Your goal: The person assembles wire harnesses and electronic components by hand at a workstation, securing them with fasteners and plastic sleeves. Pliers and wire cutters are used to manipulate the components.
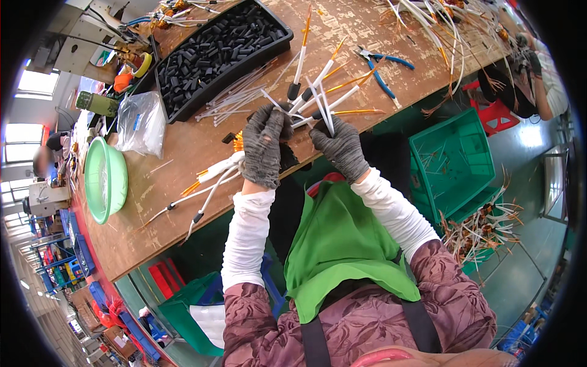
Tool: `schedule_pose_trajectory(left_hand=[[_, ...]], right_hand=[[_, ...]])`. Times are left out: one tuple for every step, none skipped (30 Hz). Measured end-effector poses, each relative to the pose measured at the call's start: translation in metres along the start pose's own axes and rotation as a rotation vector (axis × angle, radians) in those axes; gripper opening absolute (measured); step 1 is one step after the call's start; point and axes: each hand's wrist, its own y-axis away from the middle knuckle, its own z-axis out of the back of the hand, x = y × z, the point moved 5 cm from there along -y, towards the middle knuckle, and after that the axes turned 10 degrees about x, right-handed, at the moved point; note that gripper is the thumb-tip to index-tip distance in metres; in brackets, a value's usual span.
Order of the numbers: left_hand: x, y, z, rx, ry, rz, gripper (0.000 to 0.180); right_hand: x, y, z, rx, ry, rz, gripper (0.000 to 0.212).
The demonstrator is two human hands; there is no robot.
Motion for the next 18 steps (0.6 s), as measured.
schedule_pose_trajectory(left_hand=[[-0.002, 0.003, -0.004, 0.042, -0.044, -0.033, 0.019], [-0.002, 0.010, -0.005, 0.018, -0.086, 0.008, 0.022], [-0.003, 0.015, -0.006, 0.020, -0.086, 0.011, 0.022], [-0.005, 0.018, -0.010, 0.100, -0.116, -0.011, 0.021], [-0.008, 0.022, -0.015, 0.181, -0.146, -0.032, 0.020], [-0.011, 0.026, -0.019, 0.202, -0.113, -0.004, 0.016], [-0.010, 0.028, -0.019, 0.200, -0.112, -0.002, 0.016], [-0.008, 0.029, -0.020, 0.204, -0.168, -0.012, 0.015], [-0.008, 0.030, -0.019, 0.203, -0.226, -0.023, 0.015], [-0.008, 0.030, -0.019, 0.122, -0.249, -0.069, 0.014], [-0.004, 0.026, -0.018, 0.119, -0.249, -0.069, 0.014], [-0.013, 0.022, -0.016, 0.033, -0.504, -0.291, 0.015], [-0.022, 0.023, -0.019, -0.056, -0.756, -0.513, 0.016], [-0.021, 0.022, -0.018, -0.089, -0.752, -0.515, 0.016], [-0.017, 0.019, -0.020, -0.088, -0.749, -0.515, 0.016], [-0.012, 0.018, -0.021, -0.105, -0.748, -0.520, 0.016], [-0.009, 0.017, -0.022, -0.124, -0.746, -0.524, 0.015], [-0.010, 0.019, -0.025, -0.121, -0.794, -0.467, 0.015]], right_hand=[[-0.004, 0.000, 0.000, 0.002, -0.131, -0.026, 0.021], [-0.006, -0.001, 0.001, 0.001, -0.131, -0.025, 0.021], [-0.012, -0.001, 0.000, 0.050, -0.261, -0.116, 0.020], [-0.017, 0.000, -0.003, 0.099, -0.391, -0.206, 0.019], [-0.016, 0.002, 0.000, 0.096, -0.391, -0.209, 0.019], [-0.010, 0.003, -0.001, 0.142, -0.467, -0.263, 0.018], [-0.007, 0.005, -0.003, 0.187, -0.542, -0.318, 0.017], [-0.008, 0.006, 0.000, 0.187, -0.542, -0.320, 0.017], [-0.010, 0.008, -0.003, 0.211, -0.678, -0.386, 0.017], [-0.011, 0.010, -0.006, 0.233, -0.814, -0.454, 0.017], [-0.009, 0.009, -0.006, 0.236, -0.813, -0.455, 0.017], [-0.005, 0.009, -0.008, 0.271, -0.847, -0.467, 0.017], [-0.002, 0.008, -0.010, 0.305, -0.879, -0.479, 0.016], [-0.002, 0.009, -0.011, 0.307, -0.878, -0.481, 0.016], [-0.003, 0.009, -0.011, 0.311, -0.886, -0.481, 0.016], [-0.003, 0.010, -0.010, 0.316, -0.894, -0.481, 0.016], [-0.005, 0.010, -0.009, 0.315, -0.892, -0.483, 0.016], [-0.007, 0.011, -0.008, 0.353, -0.887, -0.482, 0.016]])
